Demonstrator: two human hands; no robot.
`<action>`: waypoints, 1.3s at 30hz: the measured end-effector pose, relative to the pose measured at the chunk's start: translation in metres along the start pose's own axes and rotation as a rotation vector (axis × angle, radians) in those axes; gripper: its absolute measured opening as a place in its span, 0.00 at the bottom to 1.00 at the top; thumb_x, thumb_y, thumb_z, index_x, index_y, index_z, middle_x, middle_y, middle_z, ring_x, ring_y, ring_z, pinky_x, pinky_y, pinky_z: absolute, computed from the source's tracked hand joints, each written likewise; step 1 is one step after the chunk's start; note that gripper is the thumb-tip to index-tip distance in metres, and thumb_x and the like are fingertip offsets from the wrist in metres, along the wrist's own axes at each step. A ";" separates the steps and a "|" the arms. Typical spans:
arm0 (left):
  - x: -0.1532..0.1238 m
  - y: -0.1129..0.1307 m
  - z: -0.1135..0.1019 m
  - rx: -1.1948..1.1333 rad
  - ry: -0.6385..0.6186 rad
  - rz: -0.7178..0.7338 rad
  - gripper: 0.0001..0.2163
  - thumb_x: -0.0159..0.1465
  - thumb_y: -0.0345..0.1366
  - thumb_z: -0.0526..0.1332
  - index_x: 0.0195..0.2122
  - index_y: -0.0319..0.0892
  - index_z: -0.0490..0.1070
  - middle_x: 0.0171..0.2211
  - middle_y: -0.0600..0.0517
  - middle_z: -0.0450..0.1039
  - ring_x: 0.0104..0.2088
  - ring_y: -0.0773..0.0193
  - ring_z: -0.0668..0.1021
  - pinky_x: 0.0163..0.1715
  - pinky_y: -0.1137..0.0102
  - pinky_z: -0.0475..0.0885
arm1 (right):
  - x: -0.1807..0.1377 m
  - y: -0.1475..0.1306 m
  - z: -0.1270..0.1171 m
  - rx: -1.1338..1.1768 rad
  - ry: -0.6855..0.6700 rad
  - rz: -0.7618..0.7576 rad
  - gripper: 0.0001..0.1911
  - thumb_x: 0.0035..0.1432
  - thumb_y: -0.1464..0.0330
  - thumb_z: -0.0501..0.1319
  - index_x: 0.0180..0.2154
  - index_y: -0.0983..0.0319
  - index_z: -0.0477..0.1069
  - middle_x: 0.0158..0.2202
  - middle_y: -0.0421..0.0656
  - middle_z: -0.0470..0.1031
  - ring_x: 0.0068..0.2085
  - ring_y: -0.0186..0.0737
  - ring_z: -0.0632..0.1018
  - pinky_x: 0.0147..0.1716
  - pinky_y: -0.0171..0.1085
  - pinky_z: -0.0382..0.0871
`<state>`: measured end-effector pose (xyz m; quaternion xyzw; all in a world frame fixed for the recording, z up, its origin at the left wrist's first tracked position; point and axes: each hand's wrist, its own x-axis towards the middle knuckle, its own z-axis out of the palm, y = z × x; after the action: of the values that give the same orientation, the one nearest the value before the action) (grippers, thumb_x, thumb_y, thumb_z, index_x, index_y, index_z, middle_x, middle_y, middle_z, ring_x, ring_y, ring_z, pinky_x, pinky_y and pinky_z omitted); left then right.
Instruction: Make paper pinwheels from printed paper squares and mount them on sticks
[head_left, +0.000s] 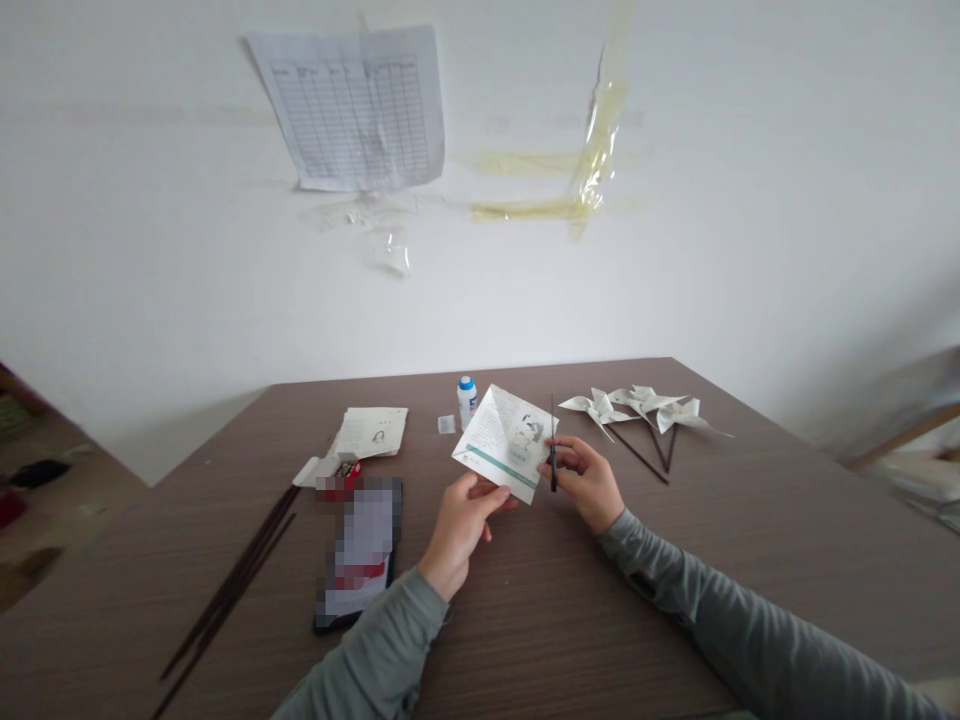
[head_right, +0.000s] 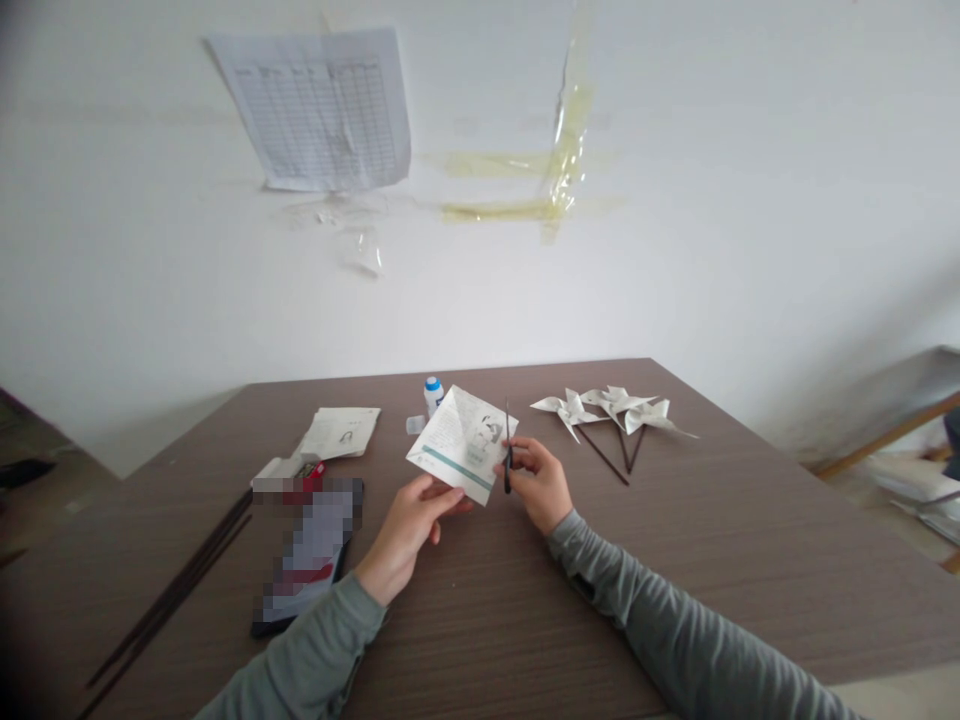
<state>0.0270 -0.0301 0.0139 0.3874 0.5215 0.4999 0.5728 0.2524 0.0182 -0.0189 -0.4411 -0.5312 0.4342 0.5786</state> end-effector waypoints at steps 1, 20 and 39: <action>0.000 0.000 0.000 -0.003 0.004 0.004 0.14 0.55 0.33 0.88 0.39 0.43 0.88 0.42 0.39 0.98 0.37 0.49 0.97 0.16 0.77 0.58 | 0.000 0.000 0.000 -0.001 -0.003 0.001 0.43 0.44 0.36 0.93 0.49 0.55 0.85 0.32 0.41 0.89 0.34 0.49 0.83 0.40 0.48 0.78; 0.002 0.001 0.004 -0.016 0.030 0.068 0.16 0.50 0.37 0.89 0.36 0.43 0.88 0.37 0.43 0.95 0.36 0.50 0.94 0.18 0.76 0.61 | -0.004 0.010 0.004 -0.006 0.041 -0.043 0.35 0.51 0.42 0.90 0.50 0.55 0.88 0.34 0.44 0.90 0.38 0.54 0.88 0.41 0.50 0.83; 0.008 0.013 -0.017 -0.046 0.224 0.284 0.23 0.50 0.52 0.90 0.36 0.44 0.85 0.38 0.42 0.94 0.41 0.46 0.95 0.22 0.74 0.66 | -0.020 0.002 0.001 -0.091 -0.314 0.126 0.33 0.62 0.36 0.83 0.53 0.55 0.92 0.39 0.49 0.95 0.40 0.55 0.91 0.46 0.50 0.88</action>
<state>0.0075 -0.0208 0.0224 0.3858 0.5106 0.6276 0.4433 0.2503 -0.0010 -0.0250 -0.4261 -0.6053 0.5087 0.4396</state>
